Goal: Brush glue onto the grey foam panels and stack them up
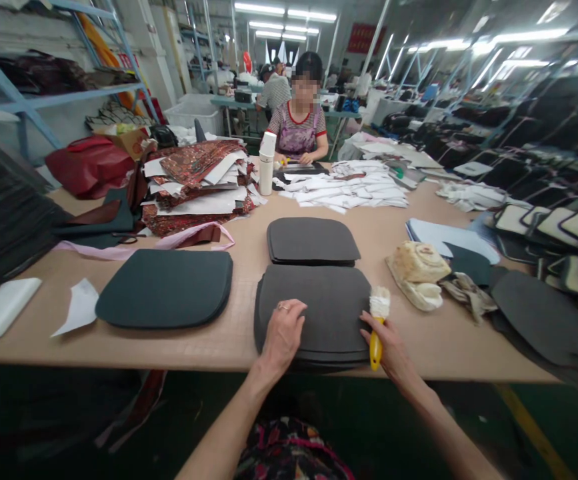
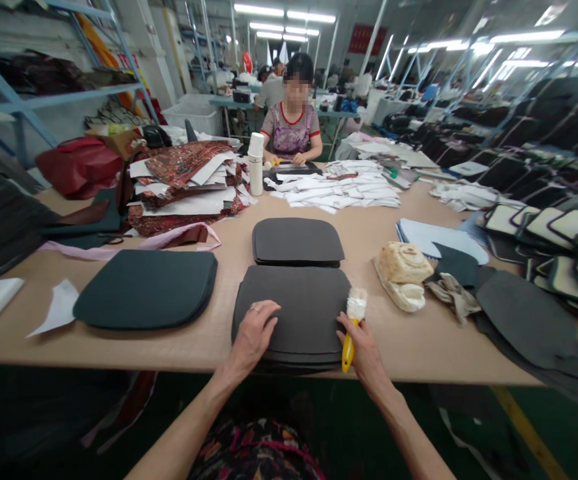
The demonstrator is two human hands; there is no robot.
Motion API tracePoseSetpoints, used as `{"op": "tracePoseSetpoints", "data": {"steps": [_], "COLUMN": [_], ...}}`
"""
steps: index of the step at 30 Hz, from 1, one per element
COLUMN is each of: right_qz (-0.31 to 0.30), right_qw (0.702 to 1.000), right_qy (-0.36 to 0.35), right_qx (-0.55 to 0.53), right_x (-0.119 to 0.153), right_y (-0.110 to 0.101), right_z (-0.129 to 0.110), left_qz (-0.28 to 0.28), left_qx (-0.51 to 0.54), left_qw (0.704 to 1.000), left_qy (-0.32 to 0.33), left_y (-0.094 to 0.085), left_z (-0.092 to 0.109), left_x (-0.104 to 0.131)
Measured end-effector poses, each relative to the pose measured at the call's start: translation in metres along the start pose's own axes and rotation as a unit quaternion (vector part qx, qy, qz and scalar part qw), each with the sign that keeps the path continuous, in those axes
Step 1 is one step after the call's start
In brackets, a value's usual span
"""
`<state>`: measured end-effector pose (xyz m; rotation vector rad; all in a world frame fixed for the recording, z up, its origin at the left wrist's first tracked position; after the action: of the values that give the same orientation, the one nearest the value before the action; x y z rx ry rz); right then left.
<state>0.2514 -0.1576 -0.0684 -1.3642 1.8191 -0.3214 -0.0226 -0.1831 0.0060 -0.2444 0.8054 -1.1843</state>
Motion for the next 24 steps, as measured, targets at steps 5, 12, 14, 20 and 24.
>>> {"op": "tracePoseSetpoints", "data": {"steps": [5,12,14,20,24], "right_qz": [0.005,0.026,0.027,0.111,0.094], "right_qw": [1.000,0.999,0.998,0.991,0.990], "right_qy": [-0.013,-0.002,-0.006,-0.017,-0.037], "right_qx": [-0.008,-0.045,-0.050,-0.073,-0.099], "right_x": [0.002,0.005,0.007,0.013,-0.002], "right_y": [0.002,0.000,-0.006,-0.024,-0.001], "right_z": [0.006,-0.002,-0.005,-0.009,-0.039], "left_qz": [-0.091,-0.120,-0.128,-0.087,-0.028], "left_qx": [-0.046,-0.170,-0.217,-0.292,-0.342], "left_qw": [0.992,0.970,0.956,0.923,0.892], "left_qy": [0.073,0.124,0.149,0.233,0.294], "left_y": [0.050,0.062,0.061,0.059,0.060], "left_z": [0.022,0.017,0.016,0.009,0.007], "left_x": [-0.007,-0.002,0.003,0.025,0.031]}}
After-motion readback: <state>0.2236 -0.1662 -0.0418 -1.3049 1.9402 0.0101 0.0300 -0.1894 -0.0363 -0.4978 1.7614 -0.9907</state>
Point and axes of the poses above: each hand's wrist, its own x-axis away from the middle knuckle, its own y-axis out of the palm, z = x × y, the point moved 2 cm from there along -x, towards the middle knuckle, and after that the axes turned 15 degrees about z, right-handed, at the moved point
